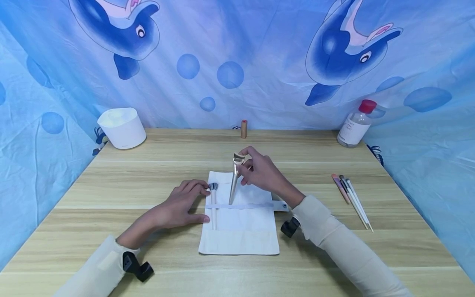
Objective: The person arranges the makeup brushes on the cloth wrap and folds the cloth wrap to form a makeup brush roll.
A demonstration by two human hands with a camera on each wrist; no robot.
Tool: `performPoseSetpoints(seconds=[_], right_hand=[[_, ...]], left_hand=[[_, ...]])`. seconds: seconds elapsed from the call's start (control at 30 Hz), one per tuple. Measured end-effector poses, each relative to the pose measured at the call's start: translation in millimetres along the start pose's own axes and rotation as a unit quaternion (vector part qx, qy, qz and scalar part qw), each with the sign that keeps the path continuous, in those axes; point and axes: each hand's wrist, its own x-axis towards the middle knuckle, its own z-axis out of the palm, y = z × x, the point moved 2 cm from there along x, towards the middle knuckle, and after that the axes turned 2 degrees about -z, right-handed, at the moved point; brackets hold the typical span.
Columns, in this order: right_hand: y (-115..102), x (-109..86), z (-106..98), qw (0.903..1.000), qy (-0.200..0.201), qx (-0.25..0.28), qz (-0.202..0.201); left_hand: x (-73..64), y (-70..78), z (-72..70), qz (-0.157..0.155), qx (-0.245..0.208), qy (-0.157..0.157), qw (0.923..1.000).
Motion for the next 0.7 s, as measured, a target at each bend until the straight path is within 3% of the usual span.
performPoseSetpoints(seconds=[0.27, 0.7], right_hand=[[7.1, 5.5, 0.4, 0.9987, -0.006, 0.040, 0.031], [10.9, 5.7, -2.6, 0.9964, -0.009, 0.056, 0.063]], left_hand=[[0.2, -0.9, 0.1, 0.003, 0.001, 0.001, 1.0000], [0.0, -1.2, 0.0, 0.003, 0.002, -0.002, 1.0000]])
